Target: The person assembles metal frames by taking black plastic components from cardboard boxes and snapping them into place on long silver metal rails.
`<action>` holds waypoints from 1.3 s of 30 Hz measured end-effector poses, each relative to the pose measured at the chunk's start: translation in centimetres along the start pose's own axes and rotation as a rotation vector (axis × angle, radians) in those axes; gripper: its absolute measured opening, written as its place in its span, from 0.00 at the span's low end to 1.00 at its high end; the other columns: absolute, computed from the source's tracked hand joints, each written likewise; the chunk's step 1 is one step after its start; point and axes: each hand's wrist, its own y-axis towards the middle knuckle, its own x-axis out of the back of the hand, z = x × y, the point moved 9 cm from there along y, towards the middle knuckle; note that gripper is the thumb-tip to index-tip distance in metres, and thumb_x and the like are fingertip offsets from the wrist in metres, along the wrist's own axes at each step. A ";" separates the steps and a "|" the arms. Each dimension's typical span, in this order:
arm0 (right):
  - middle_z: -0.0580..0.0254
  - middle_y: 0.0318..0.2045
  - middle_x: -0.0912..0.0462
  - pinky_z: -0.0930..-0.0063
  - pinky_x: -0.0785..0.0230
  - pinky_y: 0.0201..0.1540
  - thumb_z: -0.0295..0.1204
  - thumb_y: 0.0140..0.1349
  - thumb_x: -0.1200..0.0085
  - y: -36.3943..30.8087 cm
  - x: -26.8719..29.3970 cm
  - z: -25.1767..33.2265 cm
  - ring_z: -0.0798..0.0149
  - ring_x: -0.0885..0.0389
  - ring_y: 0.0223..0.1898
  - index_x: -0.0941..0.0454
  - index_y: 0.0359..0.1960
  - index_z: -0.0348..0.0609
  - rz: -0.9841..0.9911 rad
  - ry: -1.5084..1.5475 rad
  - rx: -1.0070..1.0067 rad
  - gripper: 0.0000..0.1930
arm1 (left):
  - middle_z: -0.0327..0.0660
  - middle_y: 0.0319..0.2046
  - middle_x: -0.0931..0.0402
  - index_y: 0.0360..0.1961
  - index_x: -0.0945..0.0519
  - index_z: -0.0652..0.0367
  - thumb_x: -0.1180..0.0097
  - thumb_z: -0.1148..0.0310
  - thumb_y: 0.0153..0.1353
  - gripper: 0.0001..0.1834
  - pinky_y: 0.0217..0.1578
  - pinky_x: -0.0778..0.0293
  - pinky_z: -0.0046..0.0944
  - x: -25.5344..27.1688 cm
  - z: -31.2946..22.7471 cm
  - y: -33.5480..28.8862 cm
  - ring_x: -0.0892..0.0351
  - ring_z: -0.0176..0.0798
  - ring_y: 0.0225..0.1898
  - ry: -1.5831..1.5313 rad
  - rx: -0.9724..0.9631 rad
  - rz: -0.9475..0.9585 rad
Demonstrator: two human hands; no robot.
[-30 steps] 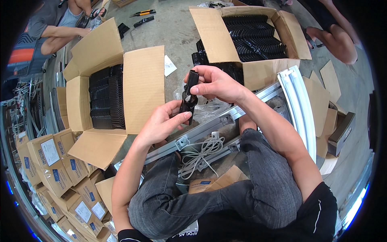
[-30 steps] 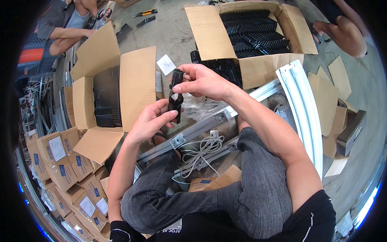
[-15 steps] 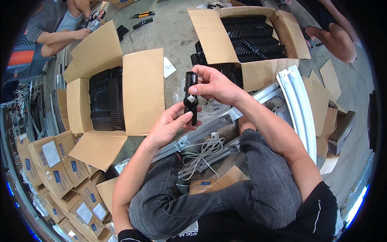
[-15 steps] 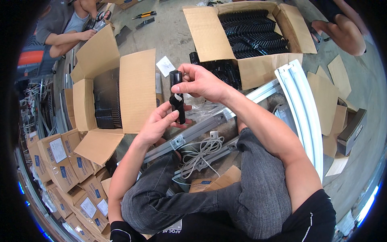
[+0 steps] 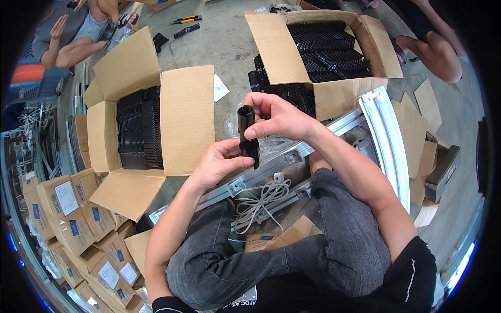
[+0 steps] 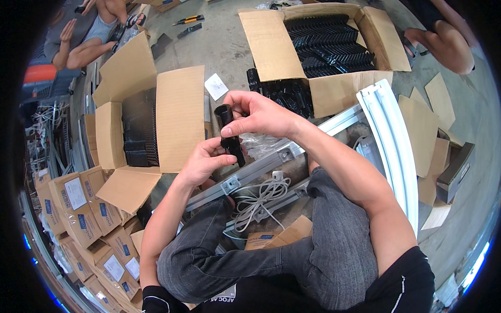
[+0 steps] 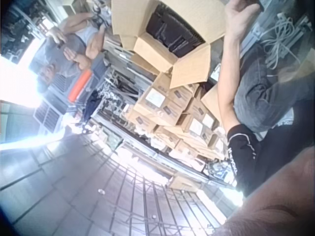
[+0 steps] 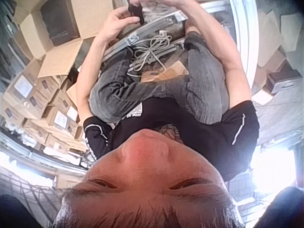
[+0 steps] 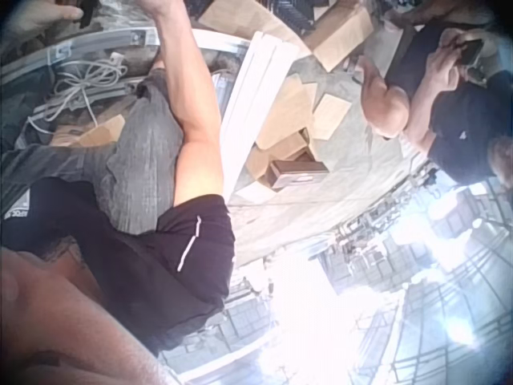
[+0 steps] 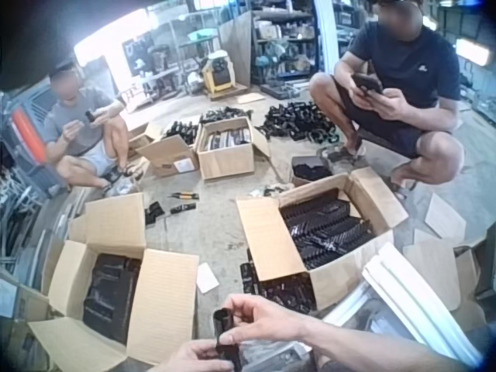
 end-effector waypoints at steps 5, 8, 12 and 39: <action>0.79 0.32 0.25 0.85 0.35 0.37 0.27 0.54 0.28 -0.1 -0.3 0.0 0.84 0.30 0.33 0.25 0.44 0.45 -0.011 0.065 -0.035 0.19 | 0.44 0.51 0.18 0.57 0.22 0.65 0.34 0.75 0.60 0.23 0.59 0.27 0.40 -0.5 -0.7 -0.1 0.19 0.36 0.53 -0.014 -0.042 -0.024; 0.79 0.32 0.25 0.85 0.34 0.38 0.27 0.55 0.29 -0.1 0.2 0.2 0.84 0.30 0.34 0.25 0.44 0.46 -0.033 0.032 -0.026 0.18 | 0.45 0.51 0.18 0.59 0.25 0.65 0.35 0.75 0.61 0.24 0.59 0.27 0.40 -0.3 -0.8 -0.2 0.20 0.37 0.54 -0.006 -0.038 -0.049; 0.80 0.26 0.29 0.83 0.39 0.32 0.30 0.61 0.32 -0.2 0.3 1.1 0.83 0.35 0.29 0.25 0.41 0.42 -0.065 -0.050 0.038 0.14 | 0.46 0.51 0.18 0.59 0.26 0.66 0.36 0.74 0.62 0.24 0.60 0.27 0.40 -0.5 -1.0 -0.3 0.20 0.38 0.54 0.046 0.005 -0.068; 0.76 0.36 0.22 0.86 0.38 0.37 0.20 0.54 0.31 -0.7 -1.9 3.9 0.83 0.35 0.32 0.24 0.46 0.42 0.058 -0.089 0.100 0.18 | 0.43 0.54 0.23 0.62 0.29 0.69 0.39 0.82 0.62 0.26 0.58 0.27 0.39 0.7 -4.4 -1.6 0.24 0.37 0.57 0.050 -0.407 -0.146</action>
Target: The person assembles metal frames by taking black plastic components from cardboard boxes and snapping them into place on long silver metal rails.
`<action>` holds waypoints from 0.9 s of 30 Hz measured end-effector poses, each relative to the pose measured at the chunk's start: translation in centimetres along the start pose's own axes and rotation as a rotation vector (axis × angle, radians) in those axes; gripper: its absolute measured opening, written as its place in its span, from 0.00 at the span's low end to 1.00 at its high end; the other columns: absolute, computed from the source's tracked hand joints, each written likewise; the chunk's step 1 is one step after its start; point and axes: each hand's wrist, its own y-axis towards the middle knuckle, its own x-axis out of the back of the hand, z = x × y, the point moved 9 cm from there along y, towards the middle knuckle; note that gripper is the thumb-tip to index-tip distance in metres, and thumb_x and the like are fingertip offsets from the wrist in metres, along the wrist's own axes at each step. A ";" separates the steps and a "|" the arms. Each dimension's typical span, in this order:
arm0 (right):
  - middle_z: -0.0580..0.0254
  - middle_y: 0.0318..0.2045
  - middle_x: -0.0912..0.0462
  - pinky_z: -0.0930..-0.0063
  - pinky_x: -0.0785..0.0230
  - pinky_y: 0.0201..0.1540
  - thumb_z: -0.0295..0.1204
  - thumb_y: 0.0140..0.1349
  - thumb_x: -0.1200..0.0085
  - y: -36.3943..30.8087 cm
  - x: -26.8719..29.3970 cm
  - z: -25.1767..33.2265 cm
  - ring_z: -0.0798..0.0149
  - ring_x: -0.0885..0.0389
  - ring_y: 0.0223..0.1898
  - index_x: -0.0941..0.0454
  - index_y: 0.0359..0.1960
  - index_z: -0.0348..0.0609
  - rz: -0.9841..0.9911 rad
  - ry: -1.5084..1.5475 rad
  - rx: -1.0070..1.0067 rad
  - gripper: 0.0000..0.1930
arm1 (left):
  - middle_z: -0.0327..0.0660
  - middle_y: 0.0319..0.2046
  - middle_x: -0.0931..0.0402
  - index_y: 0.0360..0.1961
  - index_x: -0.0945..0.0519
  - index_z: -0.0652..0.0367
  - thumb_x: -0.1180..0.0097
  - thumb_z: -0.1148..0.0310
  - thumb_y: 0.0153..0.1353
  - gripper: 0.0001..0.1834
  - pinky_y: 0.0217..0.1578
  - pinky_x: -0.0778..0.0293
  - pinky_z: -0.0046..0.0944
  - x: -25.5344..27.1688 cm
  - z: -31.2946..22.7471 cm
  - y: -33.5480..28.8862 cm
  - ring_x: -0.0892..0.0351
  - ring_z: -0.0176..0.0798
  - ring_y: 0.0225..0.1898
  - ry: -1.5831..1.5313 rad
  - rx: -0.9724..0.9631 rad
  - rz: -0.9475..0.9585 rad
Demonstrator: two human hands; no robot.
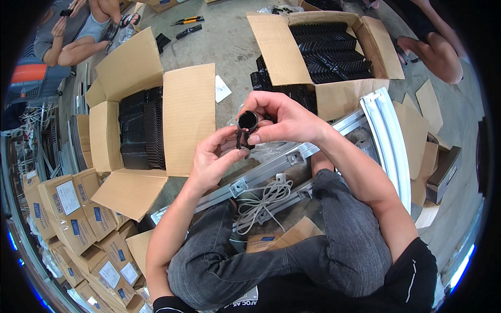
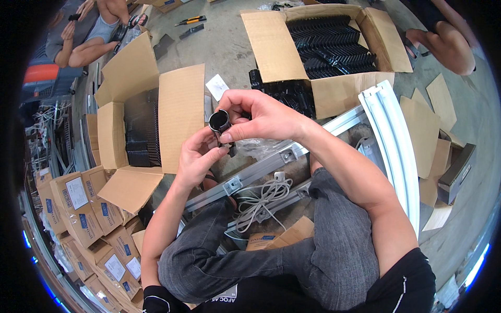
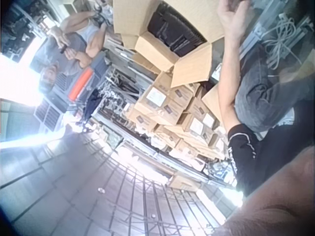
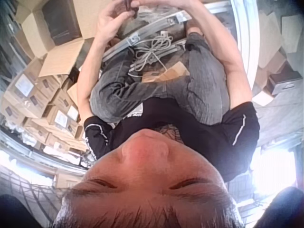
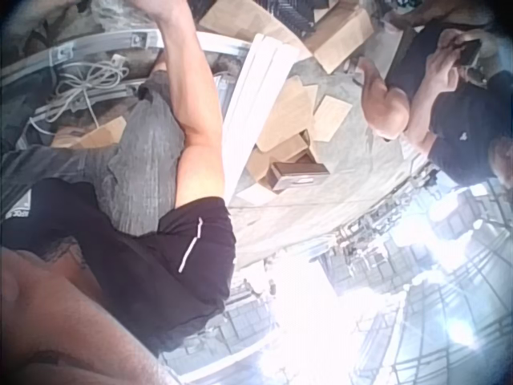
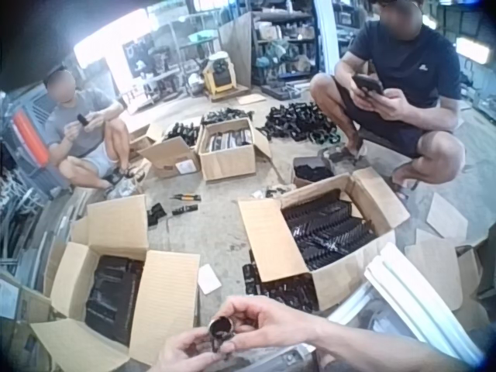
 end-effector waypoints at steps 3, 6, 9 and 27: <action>0.77 0.34 0.24 0.85 0.40 0.33 0.22 0.55 0.31 0.0 -0.3 0.8 0.82 0.37 0.30 0.24 0.46 0.42 -0.009 -0.001 0.040 0.18 | 0.48 0.54 0.22 0.62 0.30 0.68 0.39 0.83 0.62 0.27 0.59 0.26 0.40 -0.2 -0.2 0.1 0.21 0.39 0.56 -0.010 -0.038 0.018; 0.78 0.27 0.29 0.83 0.44 0.29 0.26 0.55 0.29 0.0 -0.4 1.8 0.81 0.39 0.27 0.23 0.45 0.42 -0.035 -0.200 0.015 0.18 | 0.46 0.53 0.22 0.62 0.29 0.67 0.40 0.82 0.63 0.26 0.58 0.26 0.38 -0.2 -0.5 0.0 0.21 0.37 0.54 -0.001 -0.006 -0.026; 0.74 0.24 0.27 0.78 0.40 0.27 0.35 0.55 0.29 0.0 -0.3 1.7 0.77 0.36 0.26 0.21 0.42 0.39 -0.019 -0.521 -0.044 0.19 | 0.41 0.52 0.22 0.62 0.29 0.66 0.39 0.75 0.65 0.25 0.52 0.27 0.32 0.4 0.0 -0.3 0.23 0.33 0.54 -0.025 0.039 -0.052; 0.80 0.26 0.35 0.82 0.45 0.30 0.30 0.61 0.33 0.1 1.2 -1.7 0.81 0.40 0.29 0.24 0.42 0.42 -0.151 -0.302 -0.093 0.13 | 0.45 0.49 0.21 0.62 0.30 0.68 0.35 0.82 0.59 0.29 0.52 0.22 0.38 0.9 0.6 0.3 0.21 0.35 0.51 -0.051 0.107 -0.112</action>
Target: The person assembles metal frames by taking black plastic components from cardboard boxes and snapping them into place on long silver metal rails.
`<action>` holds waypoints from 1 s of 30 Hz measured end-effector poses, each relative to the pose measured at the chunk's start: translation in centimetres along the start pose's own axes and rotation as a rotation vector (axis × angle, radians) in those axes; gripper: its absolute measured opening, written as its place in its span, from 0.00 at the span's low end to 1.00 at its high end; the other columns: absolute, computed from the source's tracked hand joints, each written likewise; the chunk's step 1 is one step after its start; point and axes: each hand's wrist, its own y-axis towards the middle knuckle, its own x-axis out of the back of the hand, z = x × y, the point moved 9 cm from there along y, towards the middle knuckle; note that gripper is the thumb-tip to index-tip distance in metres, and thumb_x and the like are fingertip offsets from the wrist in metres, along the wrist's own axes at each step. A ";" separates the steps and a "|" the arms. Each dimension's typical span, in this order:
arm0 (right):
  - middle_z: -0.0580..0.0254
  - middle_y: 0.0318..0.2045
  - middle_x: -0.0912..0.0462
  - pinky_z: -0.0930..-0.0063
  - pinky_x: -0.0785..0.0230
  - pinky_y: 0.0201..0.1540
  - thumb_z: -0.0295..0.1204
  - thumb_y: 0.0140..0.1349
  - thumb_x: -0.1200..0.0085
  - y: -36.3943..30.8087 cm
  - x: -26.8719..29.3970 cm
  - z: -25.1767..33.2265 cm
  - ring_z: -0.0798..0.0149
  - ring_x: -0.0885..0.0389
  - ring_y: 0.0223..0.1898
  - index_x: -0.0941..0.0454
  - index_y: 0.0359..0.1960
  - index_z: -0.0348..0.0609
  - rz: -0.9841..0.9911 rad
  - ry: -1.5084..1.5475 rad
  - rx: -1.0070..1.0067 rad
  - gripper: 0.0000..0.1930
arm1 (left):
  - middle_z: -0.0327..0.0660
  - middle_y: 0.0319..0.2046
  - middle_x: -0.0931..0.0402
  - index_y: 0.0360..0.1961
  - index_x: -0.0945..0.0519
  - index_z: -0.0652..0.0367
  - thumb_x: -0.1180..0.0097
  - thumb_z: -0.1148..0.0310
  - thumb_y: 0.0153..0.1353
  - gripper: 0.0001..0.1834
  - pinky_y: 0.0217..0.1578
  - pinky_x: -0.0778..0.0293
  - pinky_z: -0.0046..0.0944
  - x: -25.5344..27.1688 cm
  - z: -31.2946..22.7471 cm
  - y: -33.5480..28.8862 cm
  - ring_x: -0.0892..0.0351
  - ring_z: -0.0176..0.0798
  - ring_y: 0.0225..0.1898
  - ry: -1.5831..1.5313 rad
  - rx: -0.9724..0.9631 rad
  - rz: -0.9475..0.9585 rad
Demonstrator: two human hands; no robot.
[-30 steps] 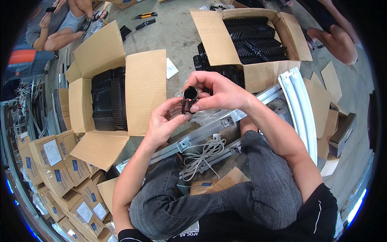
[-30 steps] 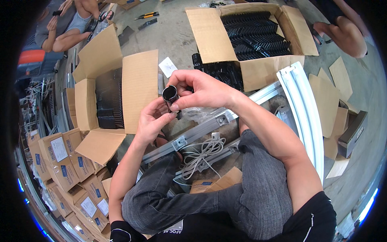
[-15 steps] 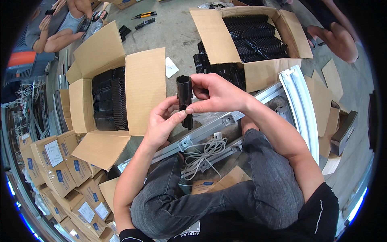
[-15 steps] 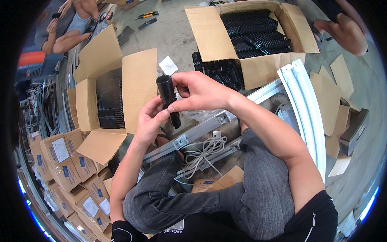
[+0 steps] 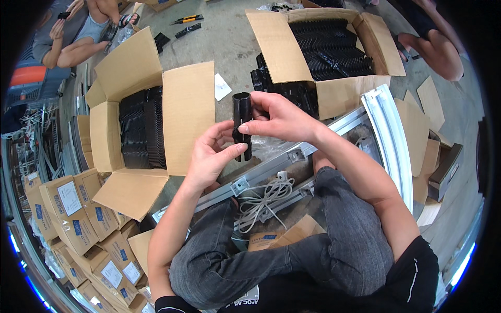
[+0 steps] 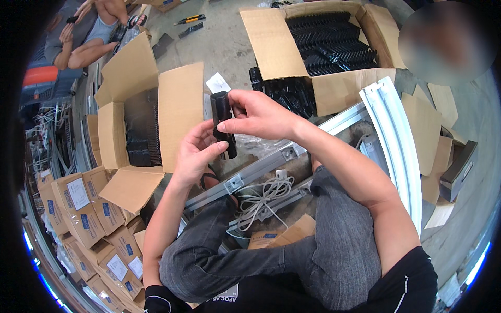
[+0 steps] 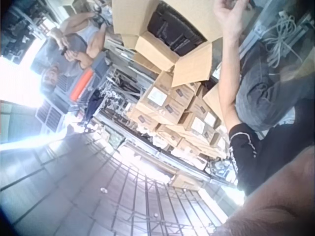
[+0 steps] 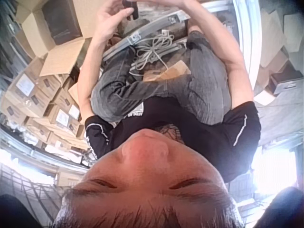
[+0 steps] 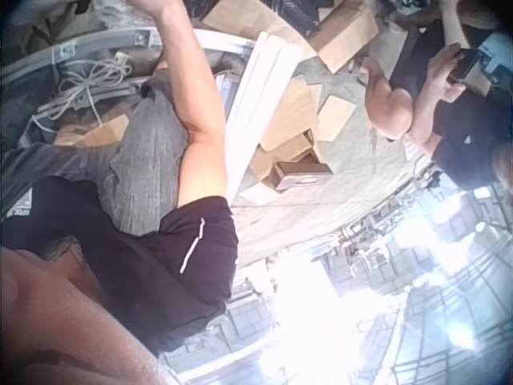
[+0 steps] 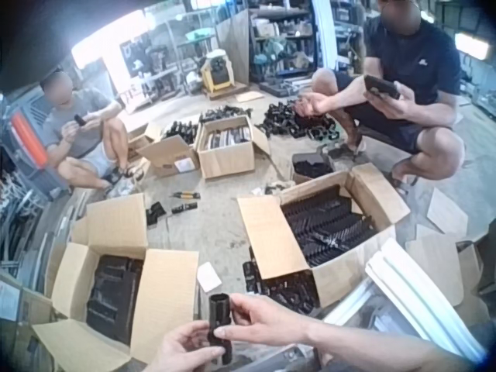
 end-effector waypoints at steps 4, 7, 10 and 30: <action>0.81 0.25 0.38 0.81 0.46 0.29 0.31 0.62 0.34 0.2 -0.4 -0.5 0.81 0.42 0.28 0.24 0.41 0.42 -0.015 -0.019 0.024 0.12 | 0.45 0.54 0.23 0.63 0.30 0.68 0.36 0.81 0.60 0.29 0.55 0.23 0.38 -0.1 0.4 -0.2 0.21 0.36 0.53 0.024 -0.002 -0.043; 0.77 0.24 0.34 0.79 0.44 0.28 0.33 0.61 0.34 0.2 0.0 0.0 0.79 0.39 0.27 0.23 0.41 0.40 -0.009 -0.040 0.042 0.14 | 0.46 0.49 0.21 0.61 0.30 0.69 0.36 0.83 0.59 0.28 0.53 0.22 0.38 -0.3 -0.3 -0.2 0.21 0.36 0.51 0.076 -0.024 -0.070; 0.74 0.24 0.30 0.78 0.42 0.27 0.34 0.60 0.34 0.0 0.0 0.8 0.78 0.37 0.27 0.22 0.41 0.37 -0.011 -0.007 0.066 0.15 | 0.47 0.49 0.20 0.61 0.30 0.69 0.36 0.83 0.60 0.28 0.53 0.22 0.38 -0.5 -0.4 -0.2 0.20 0.37 0.52 0.064 -0.037 -0.054; 0.79 0.26 0.26 0.84 0.38 0.31 0.29 0.63 0.37 0.5 0.7 -0.4 0.83 0.34 0.28 0.20 0.39 0.40 -0.154 0.288 0.024 0.08 | 0.37 0.39 0.16 0.49 0.18 0.65 0.32 0.77 0.58 0.17 0.44 0.25 0.28 -1.3 1.0 -0.2 0.20 0.26 0.41 0.119 0.180 0.000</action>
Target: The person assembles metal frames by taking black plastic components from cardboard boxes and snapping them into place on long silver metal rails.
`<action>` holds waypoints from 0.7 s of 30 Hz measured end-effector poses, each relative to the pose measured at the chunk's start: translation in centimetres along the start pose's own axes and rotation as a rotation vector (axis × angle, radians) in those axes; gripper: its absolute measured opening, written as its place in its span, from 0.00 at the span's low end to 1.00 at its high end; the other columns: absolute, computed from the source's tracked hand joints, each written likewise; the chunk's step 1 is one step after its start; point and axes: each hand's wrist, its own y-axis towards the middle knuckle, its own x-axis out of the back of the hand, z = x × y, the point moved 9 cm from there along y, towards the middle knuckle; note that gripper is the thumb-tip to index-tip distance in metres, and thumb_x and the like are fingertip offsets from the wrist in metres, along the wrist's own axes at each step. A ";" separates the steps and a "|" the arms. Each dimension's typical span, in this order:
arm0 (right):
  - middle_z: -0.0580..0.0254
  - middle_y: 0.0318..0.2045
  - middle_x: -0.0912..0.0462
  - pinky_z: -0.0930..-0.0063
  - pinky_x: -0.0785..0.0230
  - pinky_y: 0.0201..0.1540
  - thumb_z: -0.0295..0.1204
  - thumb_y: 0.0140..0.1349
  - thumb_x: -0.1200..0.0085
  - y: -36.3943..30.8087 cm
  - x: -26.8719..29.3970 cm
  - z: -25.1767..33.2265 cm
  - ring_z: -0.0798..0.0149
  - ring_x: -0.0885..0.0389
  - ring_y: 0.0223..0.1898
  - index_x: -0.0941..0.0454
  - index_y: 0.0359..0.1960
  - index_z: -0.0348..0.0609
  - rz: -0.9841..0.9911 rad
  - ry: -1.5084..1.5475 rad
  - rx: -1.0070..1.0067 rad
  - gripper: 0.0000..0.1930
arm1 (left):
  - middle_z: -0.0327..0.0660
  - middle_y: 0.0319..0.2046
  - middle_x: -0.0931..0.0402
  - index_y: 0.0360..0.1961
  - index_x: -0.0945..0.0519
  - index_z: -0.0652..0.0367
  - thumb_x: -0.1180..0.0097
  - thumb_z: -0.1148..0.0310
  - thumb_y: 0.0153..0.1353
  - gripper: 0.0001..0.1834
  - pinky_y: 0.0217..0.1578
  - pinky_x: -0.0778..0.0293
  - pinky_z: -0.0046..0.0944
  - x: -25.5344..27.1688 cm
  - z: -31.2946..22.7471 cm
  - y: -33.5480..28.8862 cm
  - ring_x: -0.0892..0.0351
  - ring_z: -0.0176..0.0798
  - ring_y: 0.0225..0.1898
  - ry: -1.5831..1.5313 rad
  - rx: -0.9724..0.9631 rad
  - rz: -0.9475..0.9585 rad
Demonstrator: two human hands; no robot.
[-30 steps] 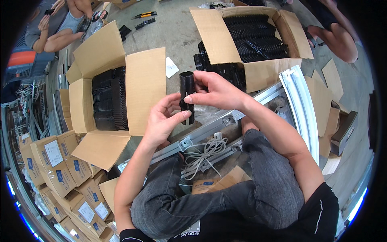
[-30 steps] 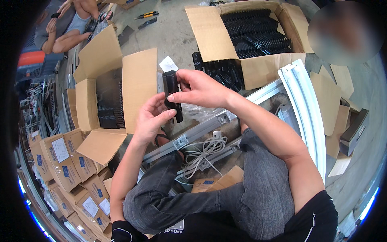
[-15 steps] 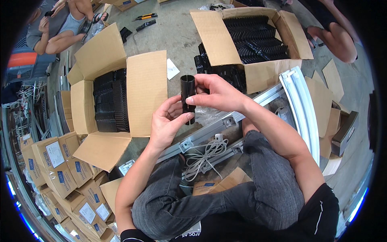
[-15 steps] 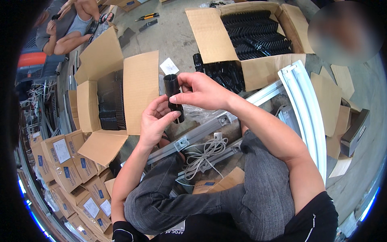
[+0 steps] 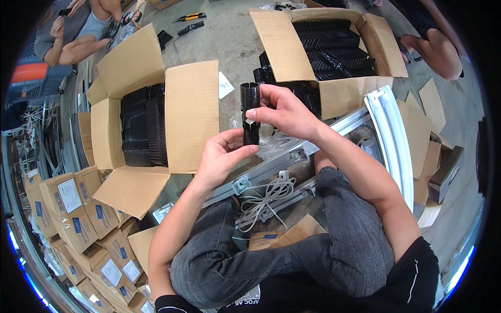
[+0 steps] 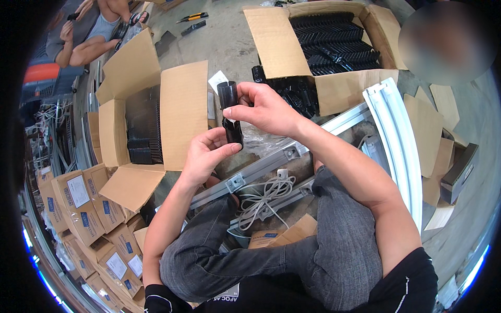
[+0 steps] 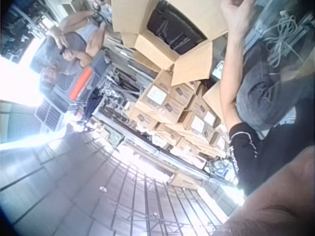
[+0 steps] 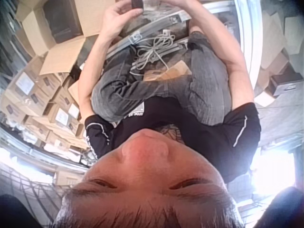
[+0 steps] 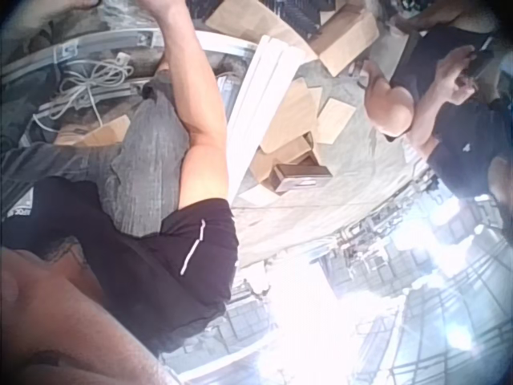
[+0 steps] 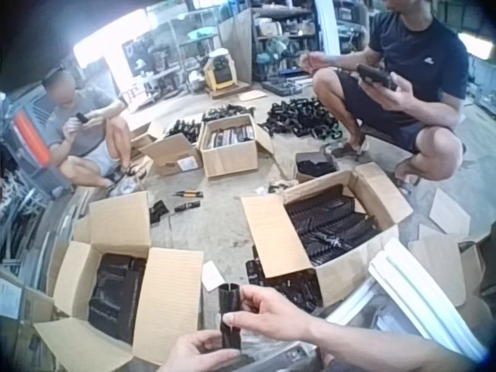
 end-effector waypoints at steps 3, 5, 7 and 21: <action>0.79 0.26 0.26 0.84 0.39 0.30 0.30 0.63 0.37 0.0 0.1 -0.2 0.83 0.34 0.28 0.20 0.39 0.39 0.023 -0.024 0.005 0.08 | 0.36 0.38 0.16 0.49 0.18 0.65 0.32 0.77 0.58 0.17 0.42 0.26 0.27 -0.1 -0.2 0.0 0.20 0.25 0.39 -0.004 0.015 -0.002; 0.79 0.25 0.27 0.83 0.40 0.30 0.30 0.63 0.36 0.1 0.1 0.0 0.83 0.35 0.28 0.20 0.39 0.39 0.034 -0.066 0.013 0.09 | 0.35 0.38 0.16 0.48 0.18 0.65 0.32 0.76 0.58 0.16 0.41 0.27 0.27 -0.1 -0.4 -0.1 0.21 0.25 0.39 0.025 0.021 -0.002; 0.79 0.25 0.27 0.83 0.40 0.29 0.31 0.63 0.36 0.1 0.1 0.1 0.83 0.36 0.28 0.21 0.39 0.39 0.041 -0.087 0.019 0.09 | 0.35 0.37 0.16 0.47 0.18 0.64 0.32 0.76 0.58 0.15 0.41 0.27 0.26 -0.2 -0.4 -0.1 0.21 0.24 0.38 0.053 0.027 0.004; 0.56 0.39 0.25 0.73 0.26 0.39 0.15 0.57 0.55 -0.8 5.2 -6.1 0.62 0.22 0.37 0.25 0.43 0.32 -0.305 0.507 -0.398 0.12 | 0.43 0.43 0.15 0.48 0.19 0.65 0.34 0.73 0.60 0.15 0.47 0.22 0.34 1.4 0.0 -0.2 0.17 0.34 0.44 -0.005 -0.010 -0.027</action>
